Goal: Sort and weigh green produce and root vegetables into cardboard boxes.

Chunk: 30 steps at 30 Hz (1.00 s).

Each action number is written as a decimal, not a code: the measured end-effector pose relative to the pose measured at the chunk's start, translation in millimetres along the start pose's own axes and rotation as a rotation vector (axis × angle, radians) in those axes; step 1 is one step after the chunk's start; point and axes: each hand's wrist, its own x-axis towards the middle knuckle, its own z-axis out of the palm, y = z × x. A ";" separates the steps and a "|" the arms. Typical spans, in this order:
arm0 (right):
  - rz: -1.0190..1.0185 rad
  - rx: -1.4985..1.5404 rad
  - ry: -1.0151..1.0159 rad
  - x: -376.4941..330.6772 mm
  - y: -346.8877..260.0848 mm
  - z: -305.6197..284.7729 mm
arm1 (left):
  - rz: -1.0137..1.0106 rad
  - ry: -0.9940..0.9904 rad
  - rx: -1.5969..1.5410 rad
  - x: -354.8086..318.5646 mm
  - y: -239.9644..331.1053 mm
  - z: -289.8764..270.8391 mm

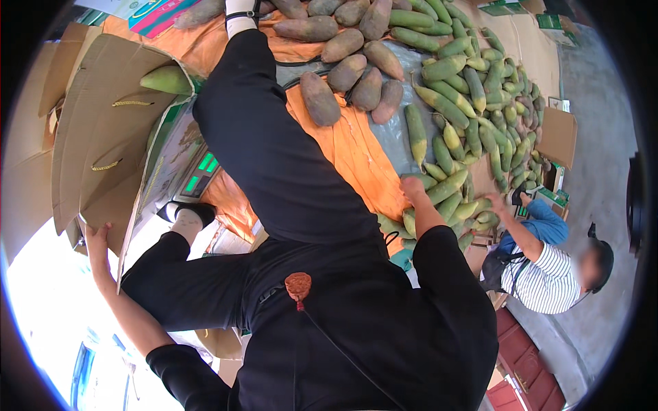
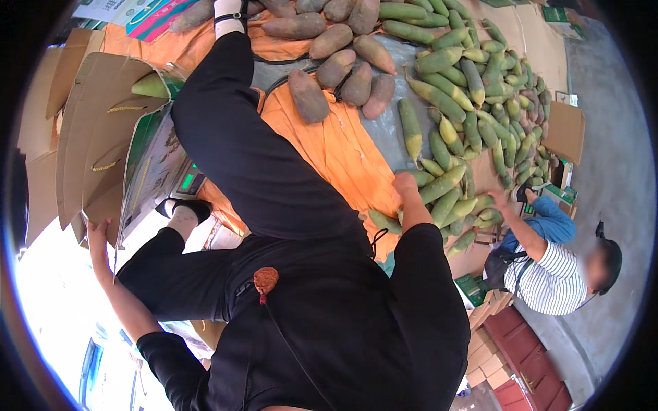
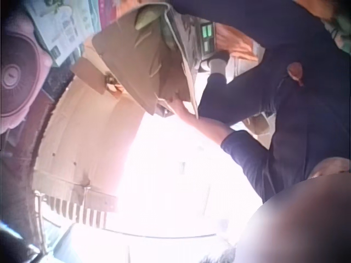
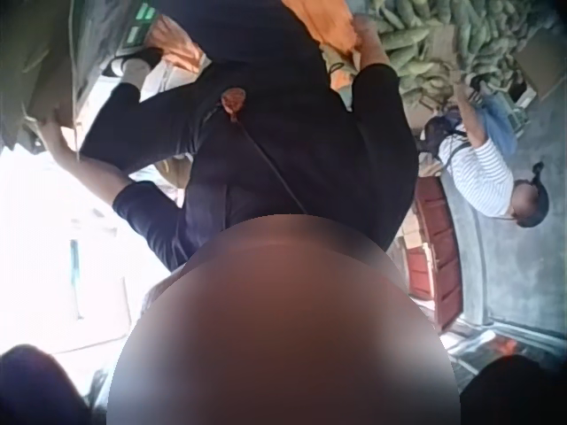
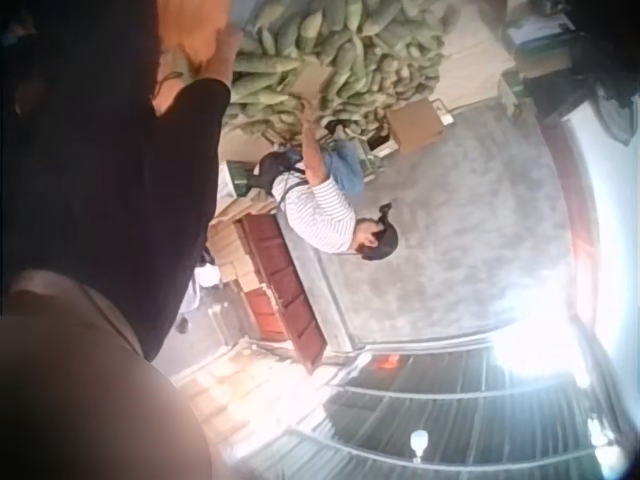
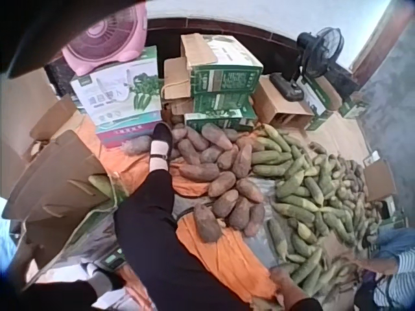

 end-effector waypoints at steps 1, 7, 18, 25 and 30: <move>0.010 0.009 -0.004 -2.1 11.3 4.9 | 0.001 0.007 -0.009 2.2 1.8 2.8; 0.108 0.293 0.064 -5.3 38.8 24.9 | 0.019 0.040 -0.011 8.5 -8.0 0.9; -0.146 -0.408 -0.222 -88.0 -13.4 67.2 | -0.058 0.013 -0.059 9.0 -6.7 -0.8; -0.347 -0.590 -0.430 -99.4 -19.2 64.6 | 0.013 0.013 -0.041 31.1 -35.4 -16.8; -0.228 -0.472 -0.362 -123.0 -10.8 66.4 | -0.064 -0.026 -0.115 32.2 -48.0 -22.4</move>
